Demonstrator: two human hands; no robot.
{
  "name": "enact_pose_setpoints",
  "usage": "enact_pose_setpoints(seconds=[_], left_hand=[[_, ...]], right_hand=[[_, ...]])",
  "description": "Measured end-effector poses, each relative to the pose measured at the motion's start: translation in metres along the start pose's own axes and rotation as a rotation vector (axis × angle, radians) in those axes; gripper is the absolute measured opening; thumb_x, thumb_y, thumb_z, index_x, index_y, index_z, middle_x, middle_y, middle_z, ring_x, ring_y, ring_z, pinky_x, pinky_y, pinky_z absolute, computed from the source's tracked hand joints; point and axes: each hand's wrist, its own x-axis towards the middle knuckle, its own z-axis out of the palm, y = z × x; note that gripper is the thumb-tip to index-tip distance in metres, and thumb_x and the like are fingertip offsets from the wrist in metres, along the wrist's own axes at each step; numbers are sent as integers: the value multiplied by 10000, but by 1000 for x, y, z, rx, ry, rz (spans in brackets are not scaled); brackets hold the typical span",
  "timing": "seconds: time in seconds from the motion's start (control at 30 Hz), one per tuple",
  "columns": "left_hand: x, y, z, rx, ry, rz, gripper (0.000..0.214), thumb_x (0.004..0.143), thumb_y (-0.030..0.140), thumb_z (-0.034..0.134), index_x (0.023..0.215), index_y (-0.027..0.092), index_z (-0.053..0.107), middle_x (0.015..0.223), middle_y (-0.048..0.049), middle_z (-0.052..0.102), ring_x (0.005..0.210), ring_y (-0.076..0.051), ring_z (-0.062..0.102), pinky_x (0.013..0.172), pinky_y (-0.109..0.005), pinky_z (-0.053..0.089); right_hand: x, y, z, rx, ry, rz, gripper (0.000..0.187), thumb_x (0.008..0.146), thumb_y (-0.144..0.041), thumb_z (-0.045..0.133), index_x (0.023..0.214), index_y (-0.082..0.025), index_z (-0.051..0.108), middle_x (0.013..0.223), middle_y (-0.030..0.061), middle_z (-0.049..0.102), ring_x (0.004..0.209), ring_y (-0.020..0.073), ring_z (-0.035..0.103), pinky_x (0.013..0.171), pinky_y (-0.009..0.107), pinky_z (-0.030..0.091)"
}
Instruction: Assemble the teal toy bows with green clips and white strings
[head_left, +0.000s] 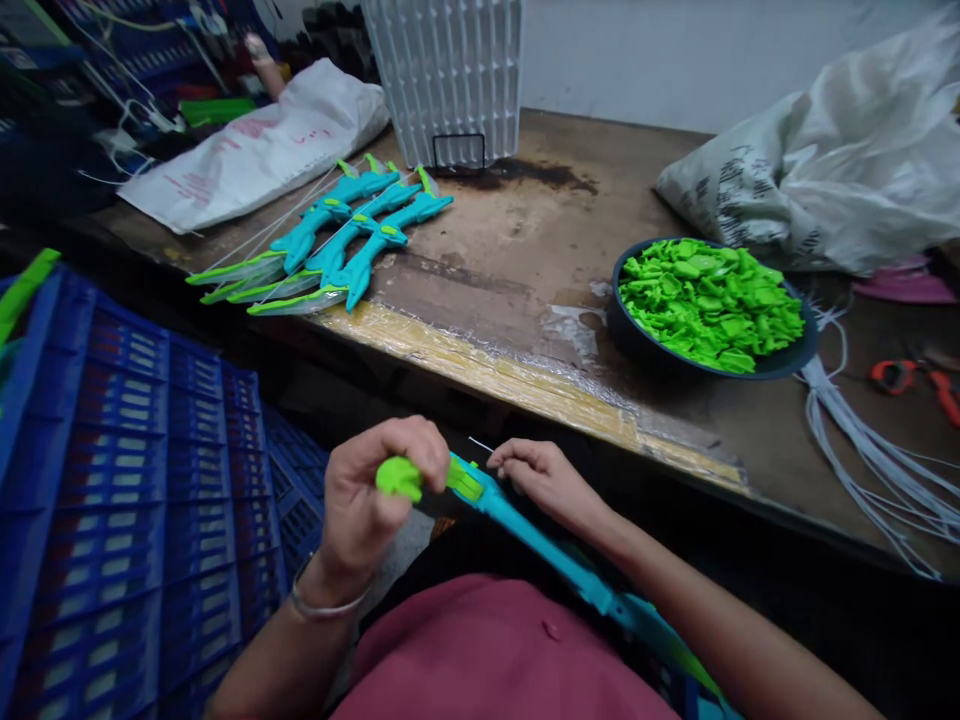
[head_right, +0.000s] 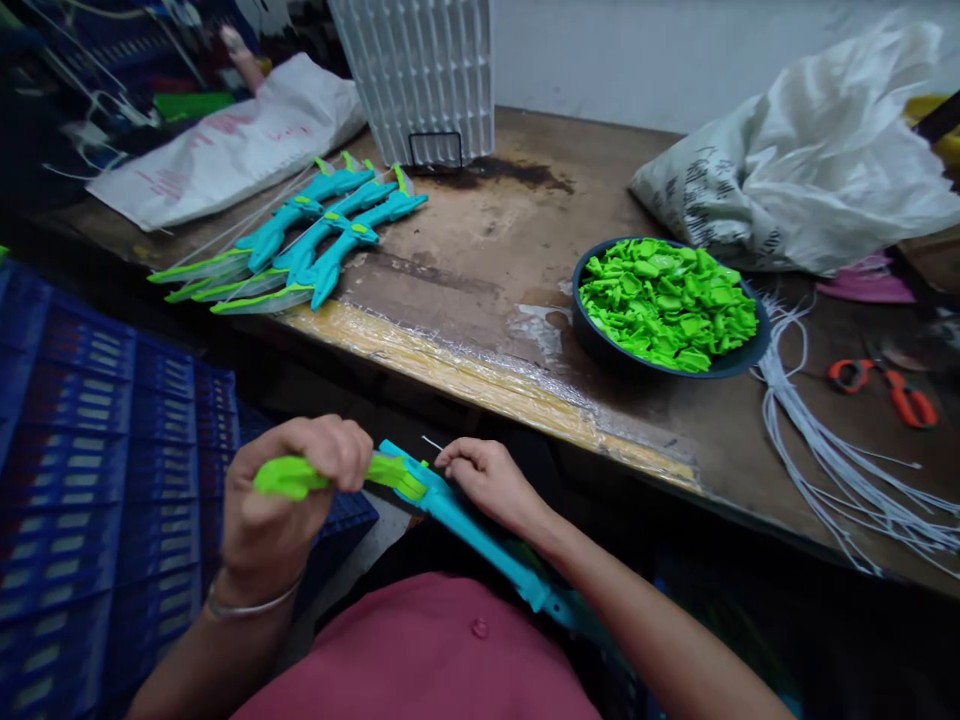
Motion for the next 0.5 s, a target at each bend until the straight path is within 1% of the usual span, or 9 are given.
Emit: enact_pose_setpoints(seconds=[0.07,0.1,0.13,0.17,0.2,0.27,0.3,0.4,0.5], left_hand=[[-6,4,-2,-9,-62,46,439,844,626,696,833,191,641,658,-1,566,606,-160,520,609,-343,403],[-8,4,-4,-14,-78,65,463,832,652,692,821,195,626,641,9,559,584,-151,512,605,-343,398],[-9,4,-6,-17,-92,79,487,823,678,682,807,196,610,622,19,548,561,-142,502,600,-343,393],[-10,4,-9,-19,-106,93,509,817,699,671,791,197,592,604,28,538,542,-135,495,598,-344,388],[-10,3,-11,-23,-128,109,526,815,715,658,775,197,574,589,34,532,527,-130,493,599,-346,387],[-10,1,-16,-37,-196,151,535,838,717,628,747,195,548,571,41,535,503,-124,504,600,-352,388],[-9,-1,-18,-48,-230,172,526,865,700,607,738,194,542,565,42,540,496,-124,514,603,-356,391],[-6,-5,-25,-86,-294,196,499,945,640,529,728,191,548,563,33,563,499,-135,549,624,-373,403],[-5,-10,-31,-126,-339,199,480,921,636,578,738,193,570,571,32,593,509,-141,570,630,-373,407]], right_hand=[[2,-1,2,-7,-4,-44,205,868,-249,553,945,-177,729,899,33,682,786,145,584,709,258,441],[2,1,3,35,-2,-38,197,879,-273,590,976,-187,739,968,36,685,859,154,592,766,263,444],[3,3,3,110,-8,0,186,884,-309,632,975,-191,743,988,31,681,883,152,586,788,257,438],[3,7,3,205,-24,66,199,881,-362,672,940,-186,743,943,22,673,847,141,574,760,244,431],[4,13,4,306,-55,151,259,869,-429,705,891,-173,737,863,12,660,775,127,555,698,231,419],[7,26,6,467,-150,301,434,835,-576,720,785,-144,709,679,-6,604,615,105,493,560,219,368],[9,32,7,518,-197,343,501,823,-632,705,760,-136,697,622,-9,583,563,101,475,519,219,351],[15,45,13,670,-269,404,558,806,-688,671,836,-131,693,646,8,625,515,98,494,472,211,365],[19,48,16,805,-289,429,509,790,-640,676,896,-142,675,701,9,652,490,82,490,449,195,373]])
